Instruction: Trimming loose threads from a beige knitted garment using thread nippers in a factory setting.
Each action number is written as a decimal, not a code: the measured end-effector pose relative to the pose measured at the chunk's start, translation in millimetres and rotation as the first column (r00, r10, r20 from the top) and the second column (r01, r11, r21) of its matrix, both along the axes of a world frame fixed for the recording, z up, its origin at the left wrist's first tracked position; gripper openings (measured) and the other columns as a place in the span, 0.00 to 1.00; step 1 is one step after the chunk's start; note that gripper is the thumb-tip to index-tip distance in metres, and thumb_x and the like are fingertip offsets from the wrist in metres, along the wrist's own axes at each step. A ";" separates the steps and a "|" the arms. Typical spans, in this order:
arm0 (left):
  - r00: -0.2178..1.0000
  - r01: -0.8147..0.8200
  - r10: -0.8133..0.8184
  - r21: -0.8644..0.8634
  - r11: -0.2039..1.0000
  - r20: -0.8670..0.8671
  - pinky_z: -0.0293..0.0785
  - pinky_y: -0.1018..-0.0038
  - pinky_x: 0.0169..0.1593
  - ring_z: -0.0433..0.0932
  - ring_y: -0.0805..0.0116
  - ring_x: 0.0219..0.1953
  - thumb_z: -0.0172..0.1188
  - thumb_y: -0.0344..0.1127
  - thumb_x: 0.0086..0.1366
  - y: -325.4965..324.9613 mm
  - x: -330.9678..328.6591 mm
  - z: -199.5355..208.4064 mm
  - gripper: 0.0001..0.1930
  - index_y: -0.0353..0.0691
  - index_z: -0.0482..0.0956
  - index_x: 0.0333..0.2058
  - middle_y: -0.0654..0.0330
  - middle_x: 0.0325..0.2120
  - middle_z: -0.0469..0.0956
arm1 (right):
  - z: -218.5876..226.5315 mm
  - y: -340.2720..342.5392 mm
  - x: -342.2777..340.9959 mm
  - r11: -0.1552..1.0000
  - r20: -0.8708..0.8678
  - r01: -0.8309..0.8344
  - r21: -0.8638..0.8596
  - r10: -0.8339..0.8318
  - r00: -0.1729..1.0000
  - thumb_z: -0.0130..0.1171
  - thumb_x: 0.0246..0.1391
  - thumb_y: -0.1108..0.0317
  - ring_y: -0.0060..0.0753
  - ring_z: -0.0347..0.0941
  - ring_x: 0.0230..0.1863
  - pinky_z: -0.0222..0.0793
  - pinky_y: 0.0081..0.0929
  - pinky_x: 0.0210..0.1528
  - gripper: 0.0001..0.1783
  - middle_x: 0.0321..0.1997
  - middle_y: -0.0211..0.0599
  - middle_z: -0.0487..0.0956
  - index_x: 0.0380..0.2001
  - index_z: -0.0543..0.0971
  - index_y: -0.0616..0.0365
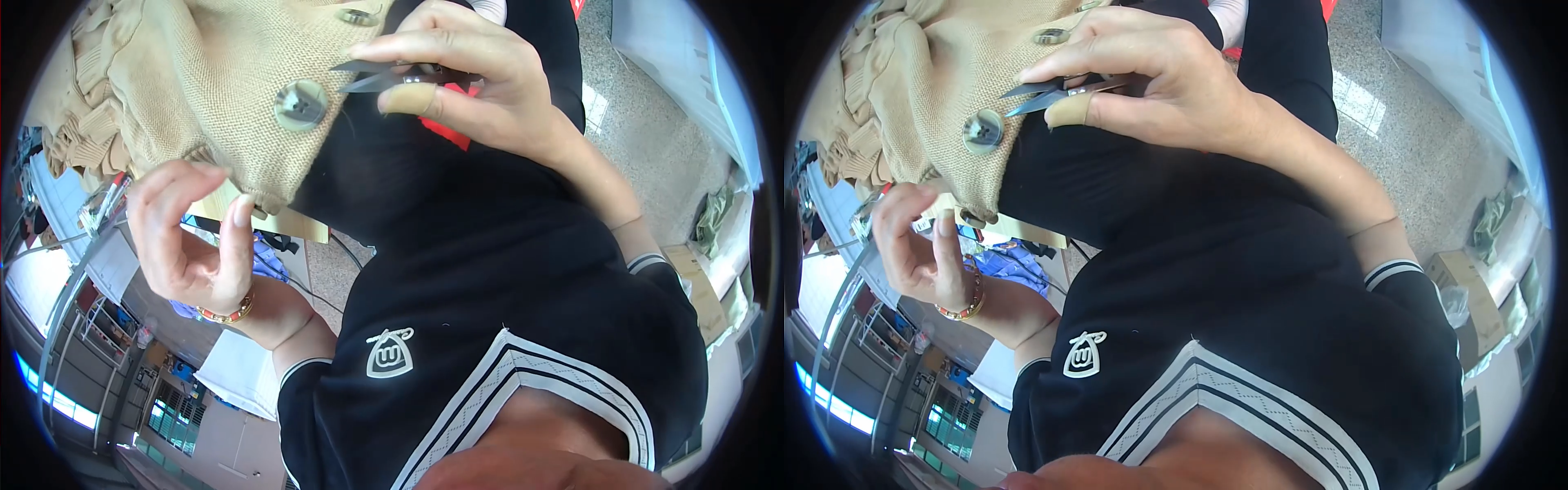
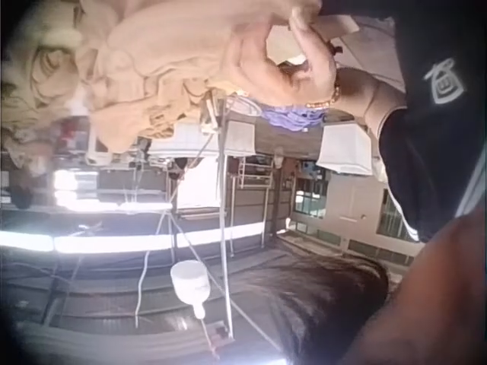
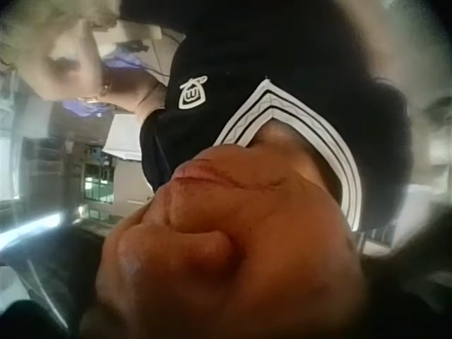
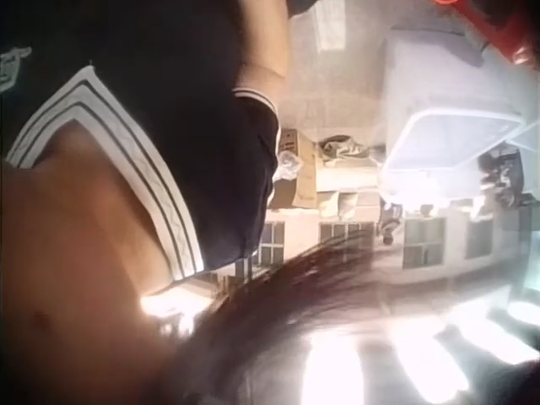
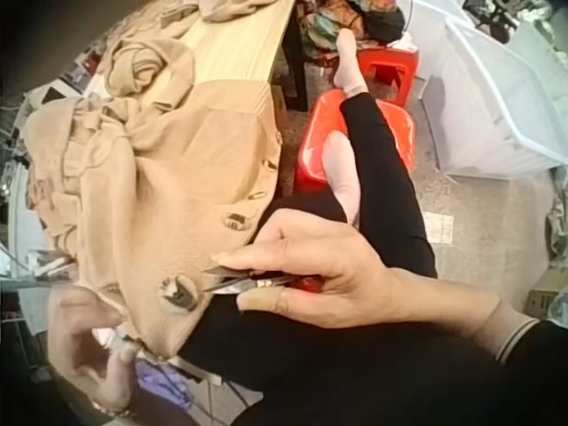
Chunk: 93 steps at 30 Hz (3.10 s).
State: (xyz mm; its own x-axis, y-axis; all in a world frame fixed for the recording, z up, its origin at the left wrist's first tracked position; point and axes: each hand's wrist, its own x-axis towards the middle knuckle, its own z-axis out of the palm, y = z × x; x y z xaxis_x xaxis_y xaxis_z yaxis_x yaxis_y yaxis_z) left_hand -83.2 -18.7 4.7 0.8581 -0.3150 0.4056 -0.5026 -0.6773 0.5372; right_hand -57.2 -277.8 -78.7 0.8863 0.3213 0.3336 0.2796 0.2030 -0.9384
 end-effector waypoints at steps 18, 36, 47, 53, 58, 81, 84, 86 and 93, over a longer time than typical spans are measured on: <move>0.998 -0.008 0.005 -0.054 0.999 -0.064 0.61 0.82 0.33 0.68 0.74 0.30 0.70 0.27 0.46 -51.2 22.7 -9.3 0.10 0.38 0.86 0.31 0.63 0.25 0.72 | -11.1 -0.1 10.4 0.998 0.354 0.058 -0.018 -0.048 0.934 0.68 0.48 0.75 0.22 0.69 0.30 0.62 0.16 0.31 0.23 0.33 0.33 0.74 0.50 0.78 0.62; 0.986 -0.139 0.106 -0.282 0.949 -0.131 0.62 0.84 0.35 0.68 0.77 0.31 0.69 0.26 0.50 -46.7 22.8 -25.0 0.09 0.36 0.86 0.32 0.63 0.26 0.72 | 0.1 5.6 25.0 0.870 0.748 0.319 -0.375 0.081 0.659 0.67 0.48 0.72 0.29 0.70 0.26 0.63 0.22 0.27 0.20 0.26 0.37 0.73 0.47 0.79 0.62; 0.974 -0.196 0.165 -0.219 0.956 -0.154 0.64 0.81 0.39 0.69 0.74 0.34 0.66 0.29 0.55 -48.8 14.5 -19.7 0.14 0.38 0.84 0.41 0.63 0.29 0.73 | 5.2 3.7 12.8 1.000 0.115 -0.005 0.018 0.003 0.993 0.66 0.48 0.75 0.26 0.69 0.26 0.63 0.20 0.28 0.17 0.25 0.36 0.72 0.44 0.80 0.63; 0.968 -0.003 -0.005 -0.032 0.999 -0.250 0.61 0.80 0.42 0.67 0.74 0.37 0.68 0.28 0.50 -27.0 15.8 -8.5 0.16 0.39 0.83 0.41 0.62 0.35 0.70 | -22.3 1.8 14.5 0.996 0.324 -0.019 0.084 -0.009 0.946 0.67 0.49 0.75 0.18 0.68 0.33 0.63 0.15 0.33 0.20 0.35 0.32 0.75 0.48 0.79 0.63; 0.939 -0.039 -0.069 -0.301 0.953 -0.338 0.62 0.80 0.44 0.67 0.73 0.38 0.67 0.26 0.51 -21.3 12.1 -22.2 0.13 0.36 0.83 0.38 0.60 0.36 0.70 | 0.1 -7.4 -5.1 1.000 -0.093 -0.005 0.014 0.007 0.996 0.68 0.48 0.74 0.21 0.69 0.31 0.63 0.16 0.32 0.21 0.33 0.33 0.75 0.48 0.79 0.63; 0.928 0.312 -0.365 -0.382 0.870 -0.075 0.65 0.79 0.33 0.70 0.71 0.29 0.68 0.32 0.48 -9.8 29.3 -29.6 0.11 0.37 0.84 0.33 0.61 0.26 0.70 | 35.3 -2.8 24.3 0.980 0.031 -0.193 -0.038 0.195 0.980 0.60 0.42 0.81 0.25 0.68 0.25 0.60 0.20 0.25 0.12 0.27 0.35 0.72 0.34 0.80 0.64; 0.941 0.303 -0.335 -0.340 0.890 -0.040 0.66 0.79 0.31 0.71 0.70 0.26 0.67 0.31 0.48 -20.5 34.3 -27.8 0.08 0.35 0.84 0.28 0.59 0.23 0.75 | 37.7 -1.7 26.3 0.980 -0.027 -0.199 -0.011 0.198 0.980 0.60 0.44 0.83 0.21 0.68 0.26 0.59 0.19 0.27 0.11 0.27 0.33 0.73 0.34 0.80 0.64; 0.925 0.292 -0.349 -0.306 0.906 -0.150 0.65 0.80 0.30 0.71 0.73 0.25 0.65 0.26 0.51 -32.4 41.3 -21.3 0.05 0.32 0.81 0.28 0.60 0.23 0.77 | 38.0 -1.6 27.3 0.976 -0.061 -0.191 -0.103 0.185 0.981 0.61 0.45 0.82 0.21 0.68 0.27 0.60 0.17 0.28 0.10 0.27 0.32 0.73 0.35 0.80 0.64; 0.843 0.106 -0.218 -0.245 0.964 -0.491 0.62 0.84 0.33 0.68 0.79 0.28 0.50 0.29 0.68 -28.9 42.2 2.5 0.11 0.28 0.78 0.43 0.63 0.27 0.74 | 28.2 10.1 27.5 0.991 -0.039 -0.137 0.010 0.137 0.990 0.63 0.50 0.78 0.17 0.68 0.28 0.61 0.16 0.30 0.08 0.27 0.28 0.74 0.35 0.80 0.64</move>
State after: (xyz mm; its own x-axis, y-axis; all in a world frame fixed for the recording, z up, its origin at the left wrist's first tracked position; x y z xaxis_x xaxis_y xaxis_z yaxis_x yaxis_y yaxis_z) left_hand -41.0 -47.6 7.2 0.9038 -0.4280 -0.0051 -0.2132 -0.4605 0.8617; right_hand -29.8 -267.7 -50.5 0.8466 0.4380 0.3024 0.2120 0.2438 -0.9464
